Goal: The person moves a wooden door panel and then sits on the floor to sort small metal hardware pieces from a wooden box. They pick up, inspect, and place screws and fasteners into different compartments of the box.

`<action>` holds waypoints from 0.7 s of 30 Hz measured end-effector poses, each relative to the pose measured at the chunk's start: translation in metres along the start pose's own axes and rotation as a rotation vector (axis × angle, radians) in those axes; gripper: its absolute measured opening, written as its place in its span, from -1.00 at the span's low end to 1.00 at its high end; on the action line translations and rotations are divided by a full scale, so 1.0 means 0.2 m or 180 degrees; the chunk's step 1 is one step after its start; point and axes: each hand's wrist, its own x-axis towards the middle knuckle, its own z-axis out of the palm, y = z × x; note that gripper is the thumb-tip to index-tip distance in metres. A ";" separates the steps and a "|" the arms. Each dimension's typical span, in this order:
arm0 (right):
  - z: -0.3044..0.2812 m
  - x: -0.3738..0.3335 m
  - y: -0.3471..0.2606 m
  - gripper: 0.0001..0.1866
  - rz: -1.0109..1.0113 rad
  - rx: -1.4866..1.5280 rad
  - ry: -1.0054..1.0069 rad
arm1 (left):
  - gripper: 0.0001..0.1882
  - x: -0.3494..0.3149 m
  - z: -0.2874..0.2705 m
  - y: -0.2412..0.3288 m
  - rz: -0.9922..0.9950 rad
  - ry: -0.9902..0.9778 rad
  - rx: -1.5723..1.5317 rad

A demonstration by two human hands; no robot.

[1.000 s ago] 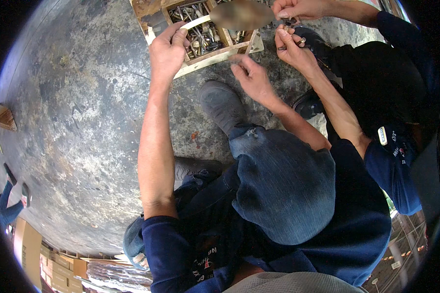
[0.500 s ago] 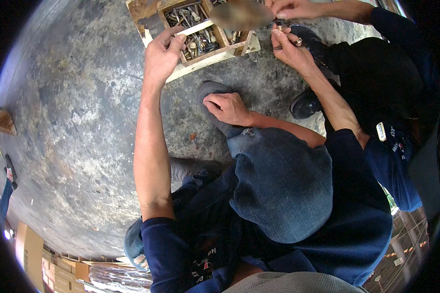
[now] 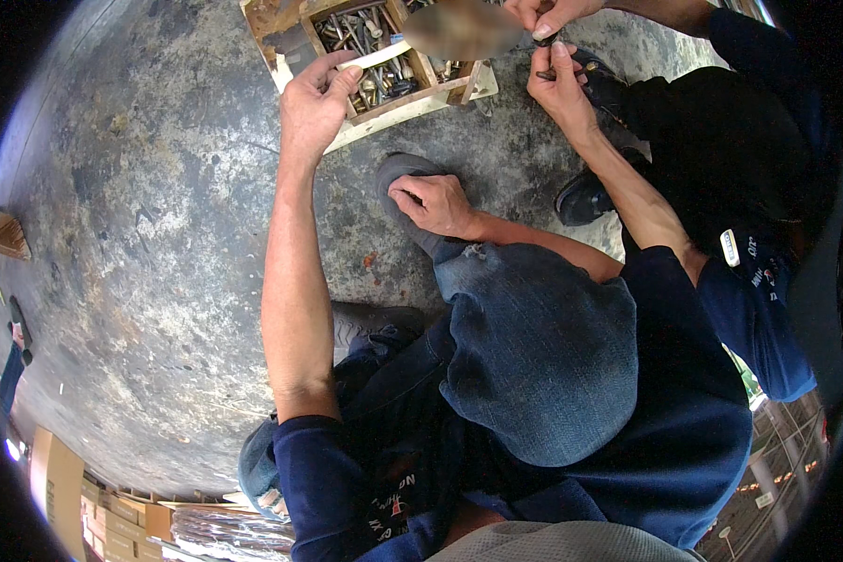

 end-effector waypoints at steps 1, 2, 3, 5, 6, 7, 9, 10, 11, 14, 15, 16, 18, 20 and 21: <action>0.00 0.00 0.00 -0.84 0.0002 -0.0018 -0.0002 | -0.64 0.00 0.00 0.00 -0.0033 0.0007 0.0048; 0.00 0.00 0.00 -0.84 0.0037 -0.0051 -0.0020 | -0.64 0.00 0.00 0.00 -0.0018 -0.0007 0.0024; 0.00 0.00 0.00 -0.84 0.0001 -0.0036 0.0003 | -0.63 0.00 0.00 0.00 -0.0023 -0.0008 0.0031; 0.00 0.00 0.00 -0.84 0.0034 -0.0050 0.0003 | -0.63 0.00 0.00 0.00 -0.0025 0.0001 0.0015; 0.00 0.00 0.00 -0.84 -0.0019 -0.0006 0.0037 | -0.63 0.00 0.00 0.00 -0.0022 0.0012 -0.0005; 0.00 0.00 0.00 -0.85 -0.0035 0.0023 0.0059 | -0.63 0.00 0.00 0.00 -0.0008 0.0008 -0.0011; 0.00 0.00 0.00 -0.85 -0.0043 0.0057 0.0086 | -0.63 0.00 0.00 0.00 0.0005 0.0028 0.0021; 0.00 0.00 0.00 -0.85 -0.0036 0.0060 0.0090 | -0.63 0.00 0.01 0.00 0.0015 0.0046 0.0064; 0.00 0.00 0.00 -0.85 -0.0016 0.0063 0.0082 | -0.64 0.00 0.01 0.00 0.0012 0.0041 0.0011; 0.00 0.01 -0.01 -0.85 -0.0032 0.0052 0.0077 | -0.67 0.00 0.01 -0.01 0.0043 0.0114 -0.0072; 0.00 0.01 -0.01 -0.85 -0.0051 0.0054 0.0067 | -0.69 -0.01 0.01 -0.01 0.0082 0.0164 -0.0092; 0.00 0.01 -0.01 -0.85 -0.0060 0.0047 0.0061 | -0.70 -0.01 0.01 -0.02 0.0202 0.0180 -0.0126; 0.00 0.01 0.00 -0.85 -0.0069 0.0043 0.0051 | -0.72 -0.02 0.01 -0.03 0.0171 0.0032 0.0188; 0.00 0.01 0.00 -0.85 -0.0053 0.0043 0.0040 | -0.73 -0.02 0.00 -0.05 0.0169 -0.0034 0.0305; 0.00 0.01 0.00 -0.85 -0.0076 0.0040 0.0052 | -0.73 -0.02 0.00 -0.06 0.0147 -0.0010 0.0271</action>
